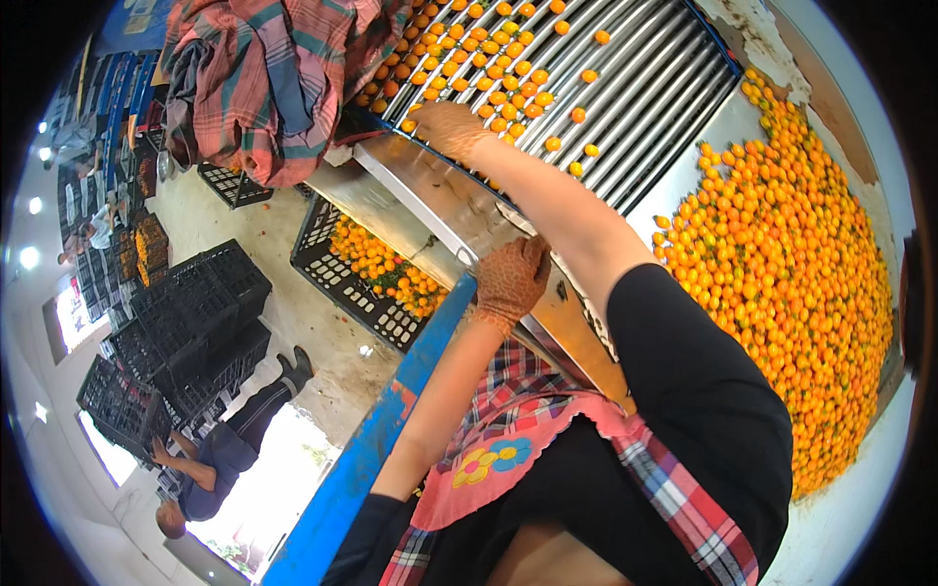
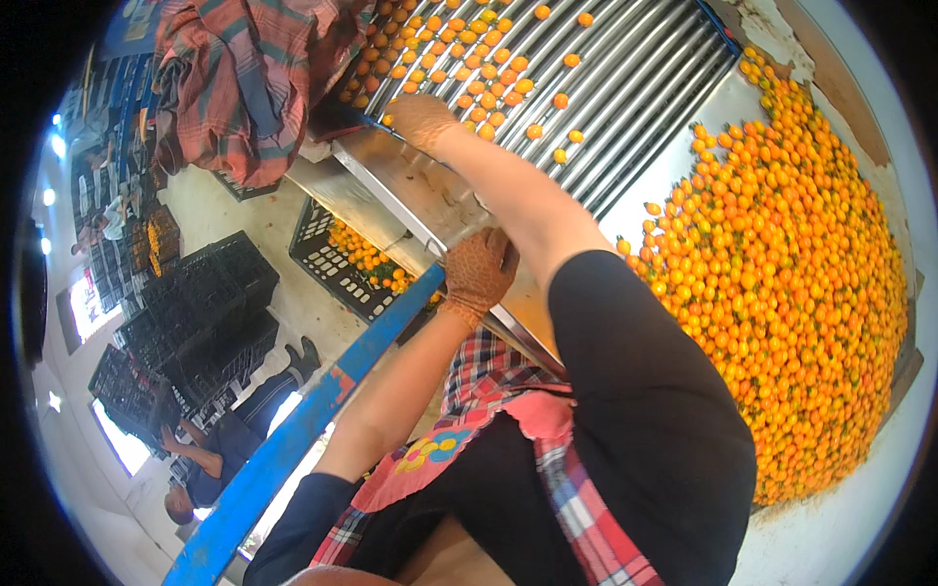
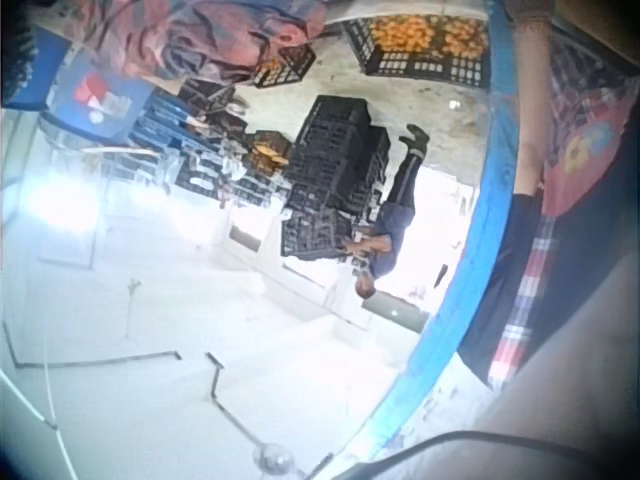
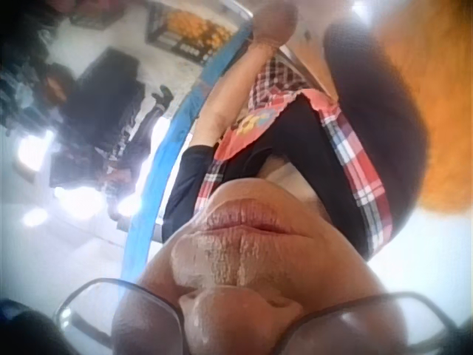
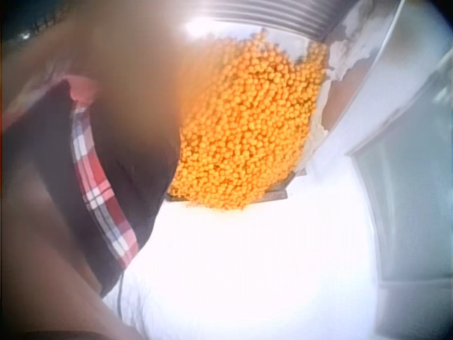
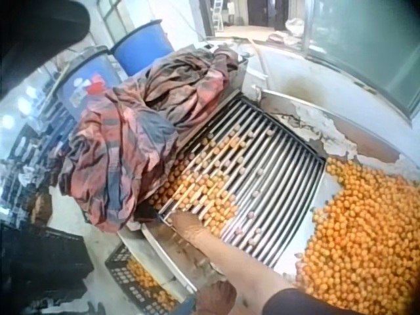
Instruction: The person sorts small orange fruit on a metal roller conveyor by hand, moving them from a pile into crates.
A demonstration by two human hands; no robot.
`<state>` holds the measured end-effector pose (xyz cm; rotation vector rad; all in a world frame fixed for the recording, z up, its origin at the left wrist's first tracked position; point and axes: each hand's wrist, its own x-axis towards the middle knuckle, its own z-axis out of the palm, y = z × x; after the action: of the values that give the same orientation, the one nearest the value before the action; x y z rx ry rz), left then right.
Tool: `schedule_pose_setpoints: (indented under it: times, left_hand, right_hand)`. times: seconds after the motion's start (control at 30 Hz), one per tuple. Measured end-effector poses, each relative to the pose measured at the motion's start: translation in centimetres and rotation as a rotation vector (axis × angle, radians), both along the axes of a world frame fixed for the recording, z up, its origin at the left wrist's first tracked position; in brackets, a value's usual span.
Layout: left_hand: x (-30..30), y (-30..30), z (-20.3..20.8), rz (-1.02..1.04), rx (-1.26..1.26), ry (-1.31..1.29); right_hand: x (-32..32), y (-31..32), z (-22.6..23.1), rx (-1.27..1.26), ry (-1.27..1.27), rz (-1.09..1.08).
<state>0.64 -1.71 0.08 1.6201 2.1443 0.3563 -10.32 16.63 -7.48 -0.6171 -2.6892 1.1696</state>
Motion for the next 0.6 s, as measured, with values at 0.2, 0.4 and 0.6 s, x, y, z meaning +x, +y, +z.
schedule_pose_setpoints:
  times: [0.2,0.4,0.6]
  left_hand:
    - [-0.7,0.8,-0.3,-0.053,-0.47,-0.036]
    - [-0.2,-0.4,-0.4,-0.01,0.015,-0.058]
    - [-0.1,-0.3,-0.3,0.091,0.269,-0.044]
  right_hand:
    - [-7.2,-0.9,-2.4,0.324,-0.238,0.225]
    - [0.5,-0.5,-1.1,-0.489,0.105,-0.379]
    - [20.6,-4.7,4.7,-1.253,0.016,-0.462]
